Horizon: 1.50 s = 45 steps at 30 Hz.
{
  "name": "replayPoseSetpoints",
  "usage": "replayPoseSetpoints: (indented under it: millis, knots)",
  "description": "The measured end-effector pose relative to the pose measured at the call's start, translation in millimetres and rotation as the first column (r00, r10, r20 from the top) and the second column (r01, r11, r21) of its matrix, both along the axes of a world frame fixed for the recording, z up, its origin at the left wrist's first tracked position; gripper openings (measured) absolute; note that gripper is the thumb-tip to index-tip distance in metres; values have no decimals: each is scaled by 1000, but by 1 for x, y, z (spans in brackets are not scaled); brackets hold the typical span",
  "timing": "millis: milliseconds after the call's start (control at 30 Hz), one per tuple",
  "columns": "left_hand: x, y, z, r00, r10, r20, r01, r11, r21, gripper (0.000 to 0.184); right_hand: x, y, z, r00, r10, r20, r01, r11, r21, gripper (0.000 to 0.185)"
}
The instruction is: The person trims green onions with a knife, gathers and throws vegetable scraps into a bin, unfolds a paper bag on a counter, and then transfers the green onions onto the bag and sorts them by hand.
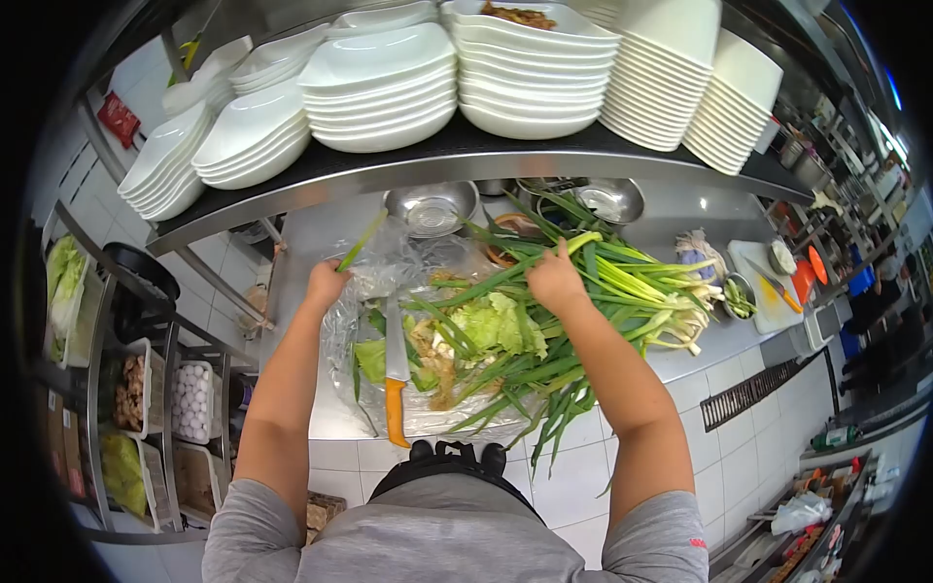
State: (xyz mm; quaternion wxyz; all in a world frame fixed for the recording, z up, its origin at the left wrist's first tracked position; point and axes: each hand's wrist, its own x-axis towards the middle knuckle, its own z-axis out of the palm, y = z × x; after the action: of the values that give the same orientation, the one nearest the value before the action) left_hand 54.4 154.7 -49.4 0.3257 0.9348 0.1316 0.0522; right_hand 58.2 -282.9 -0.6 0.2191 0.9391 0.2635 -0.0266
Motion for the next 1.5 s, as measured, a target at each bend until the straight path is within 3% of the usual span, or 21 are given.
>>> replayPoseSetpoints:
  millis: [167,200,233,367,433,500,567,633,667,733,767,867,933,1000,1033,1067,1100,1233,1367,1400,1500]
  knots:
    - [25,66,-28,974,188,124,-179,981,-77,25,9,-5,9,995,-37,92,0,930,367,34]
    - [31,79,-32,960,255,114,-223,945,-239,24,10,-3,15,993,-89,83,42,892,450,38]
    - [37,93,-37,943,319,94,-259,882,-393,23,13,-1,17,993,-85,84,39,896,443,38]
    - [57,143,-66,884,412,222,-237,802,-548,18,26,-3,17,984,-177,13,167,949,267,40]
    - [37,136,-22,935,354,27,-251,712,-656,6,30,-1,21,973,-231,30,217,945,244,38]
    - [33,138,-18,937,347,31,-237,700,-673,4,38,6,27,977,-204,55,184,950,251,36]
    - [28,141,-20,942,333,32,-222,694,-685,3,46,12,24,976,-122,180,38,911,410,35]
    - [22,143,-24,901,426,-84,-317,513,-798,4,46,13,17,983,-105,151,53,948,315,33]
    - [17,144,-26,900,427,-85,-318,512,-798,4,47,14,15,988,-89,125,60,974,217,31]
    - [3,141,-18,884,430,-183,-352,354,-867,7,54,13,14,990,-99,101,84,986,147,28]
    - [1,144,-16,882,434,-185,-354,351,-867,7,57,11,15,990,-114,78,108,991,74,26]
    - [0,166,-34,886,418,-200,-361,352,-864,7,59,-7,32,977,-64,201,18,975,223,22]
    - [3,176,-47,833,513,-207,-422,348,-837,8,70,-41,47,946,-71,316,-6,972,236,14]
    - [-1,191,-67,782,567,-261,-501,322,-804,8,65,-86,75,914,-208,347,113,955,275,16]
    - [-1,197,-75,729,615,-299,-567,299,-767,8,61,-114,86,900,-161,405,15,941,339,17]
    - [-3,202,-84,755,586,-296,-533,284,-797,7,47,-123,106,872,-279,402,148,934,325,19]
    - [-4,203,-90,761,573,-304,-531,281,-800,7,42,-143,116,837,-213,504,33,939,341,19]
    - [-32,178,-68,827,524,-206,-403,296,-866,23,-13,-129,161,785,-302,541,150,940,306,19]
    - [-94,129,-47,781,619,-87,-412,405,-816,62,-36,-127,134,679,-341,651,240,940,242,19]
    - [-106,121,-51,778,625,-65,-413,430,-803,67,-36,-137,117,712,-392,582,320,919,228,20]
    - [-126,93,-55,823,568,-14,-336,466,-818,58,-11,-151,54,745,-572,344,501,820,278,18]
